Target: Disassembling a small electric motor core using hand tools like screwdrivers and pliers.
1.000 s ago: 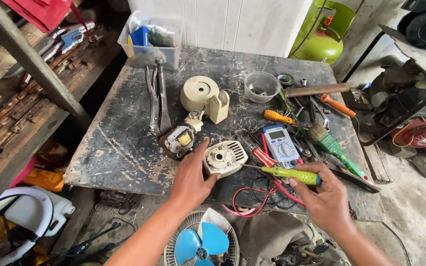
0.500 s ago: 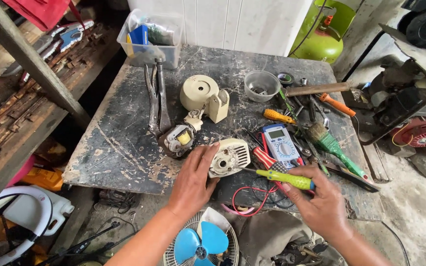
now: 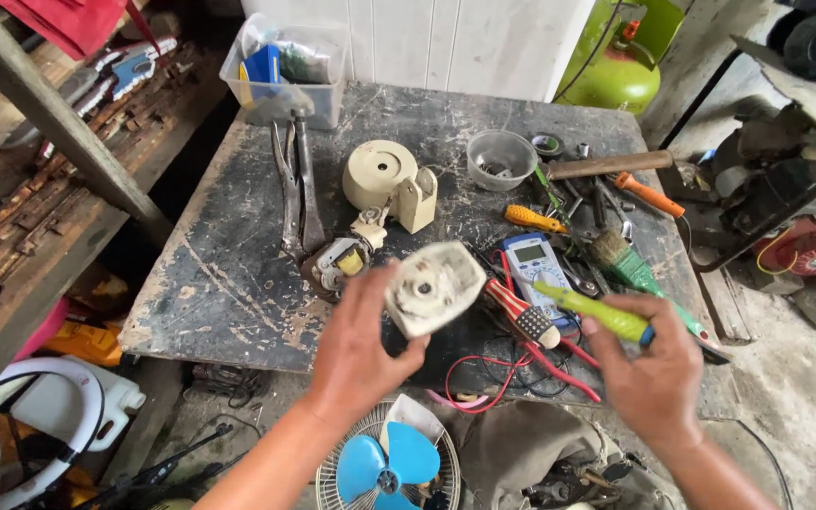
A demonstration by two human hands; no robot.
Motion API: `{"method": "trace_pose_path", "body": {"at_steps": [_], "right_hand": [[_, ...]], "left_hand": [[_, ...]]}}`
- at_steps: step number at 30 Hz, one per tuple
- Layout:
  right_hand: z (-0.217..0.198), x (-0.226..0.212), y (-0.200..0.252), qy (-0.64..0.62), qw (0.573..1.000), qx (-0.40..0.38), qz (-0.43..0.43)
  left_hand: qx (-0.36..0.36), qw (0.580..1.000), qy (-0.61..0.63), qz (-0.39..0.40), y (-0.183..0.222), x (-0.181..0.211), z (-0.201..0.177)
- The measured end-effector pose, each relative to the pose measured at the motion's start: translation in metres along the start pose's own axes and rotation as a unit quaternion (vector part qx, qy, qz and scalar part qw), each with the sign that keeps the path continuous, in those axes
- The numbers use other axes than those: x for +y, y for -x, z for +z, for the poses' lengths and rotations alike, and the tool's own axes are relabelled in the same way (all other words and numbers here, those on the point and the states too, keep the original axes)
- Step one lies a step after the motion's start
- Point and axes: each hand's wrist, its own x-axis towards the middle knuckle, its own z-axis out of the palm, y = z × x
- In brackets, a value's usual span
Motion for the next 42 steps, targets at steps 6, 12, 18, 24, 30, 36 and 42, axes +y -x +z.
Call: {"method": "trace_pose_path", "body": {"at_steps": [6,12,18,24,30,36,42], "right_hand": [[0.003,0.001,0.001,-0.008,0.994,-0.044,0.104],[0.023,0.003,0.012,0.021,0.996,-0.08,0.039],[0.078,-0.001,0.003,0.116,0.98,-0.054,-0.155],[0.126,-0.005,0.002,0.298,0.918,-0.138,-0.224],[0.148,-0.024,-0.014,0.286,0.906,-0.094,-0.296],[0.179,-0.014,-0.03,0.275,0.901,-0.164,-0.292],[0.177,0.049,-0.136,0.231,0.919,-0.034,-0.317]], "left_hand": [[0.058,0.976,0.132,-0.163,-0.026,0.04,-0.06],[0.162,0.952,0.171,-0.194,-0.036,0.028,-0.107],[0.262,0.935,0.127,-0.204,-0.03,-0.026,-0.138],[0.297,0.909,0.058,-0.286,-0.01,-0.106,-0.135],[0.215,0.928,-0.01,-0.304,0.017,-0.141,-0.119],[0.132,0.937,-0.011,-0.322,0.018,-0.135,-0.112],[0.061,0.945,-0.037,-0.32,0.013,-0.137,-0.115]]}}
